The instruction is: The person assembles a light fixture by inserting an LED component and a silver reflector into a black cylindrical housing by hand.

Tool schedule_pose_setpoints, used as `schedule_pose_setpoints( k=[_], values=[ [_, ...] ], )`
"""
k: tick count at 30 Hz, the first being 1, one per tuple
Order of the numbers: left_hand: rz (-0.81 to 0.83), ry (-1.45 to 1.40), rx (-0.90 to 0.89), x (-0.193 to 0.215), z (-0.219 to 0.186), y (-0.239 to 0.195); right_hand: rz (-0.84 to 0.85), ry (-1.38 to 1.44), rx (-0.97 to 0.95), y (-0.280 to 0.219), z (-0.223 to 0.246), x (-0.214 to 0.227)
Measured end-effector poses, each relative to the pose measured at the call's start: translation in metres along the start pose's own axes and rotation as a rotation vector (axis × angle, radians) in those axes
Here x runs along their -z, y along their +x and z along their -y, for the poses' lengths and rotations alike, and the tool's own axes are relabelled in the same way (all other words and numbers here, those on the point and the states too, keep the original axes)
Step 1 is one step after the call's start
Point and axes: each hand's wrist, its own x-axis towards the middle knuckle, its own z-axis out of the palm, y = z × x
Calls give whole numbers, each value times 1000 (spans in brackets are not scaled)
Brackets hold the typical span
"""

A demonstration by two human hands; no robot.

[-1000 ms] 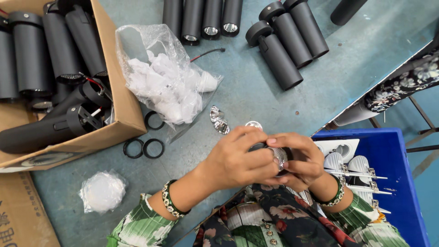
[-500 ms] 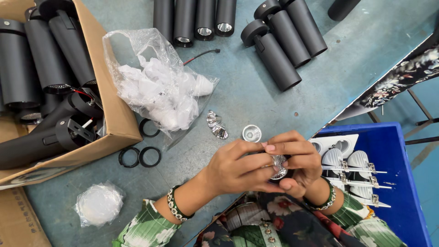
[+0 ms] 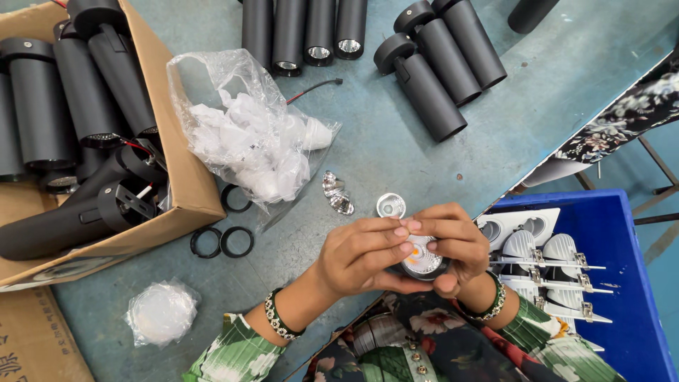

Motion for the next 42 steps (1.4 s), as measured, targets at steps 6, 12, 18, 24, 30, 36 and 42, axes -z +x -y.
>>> schedule_pose_setpoints(
  k=[6, 12, 18, 24, 30, 36, 42],
  values=[
    [3, -14, -16, -1, 3, -3, 8, 13, -32, -2, 3, 1],
    [38, -155, 123, -6, 1, -8, -60, -53, -135, 0, 21, -3],
    [110, -253, 249, 0, -12, -4, 38, -130, -317, 4, 45, 8],
    [93, 192, 168, 0, -39, 5, 159, 400, -471, 7, 35, 25],
    [182, 271, 133, 3, -40, 19, 172, 105, -497, -2, 40, 23],
    [231, 364, 12, 0, -45, 32, 77, 15, -431, 8, 47, 20],
    [279, 296, -50, 12, -33, 37, 170, -178, -195, 14, 43, 24]
  ],
)
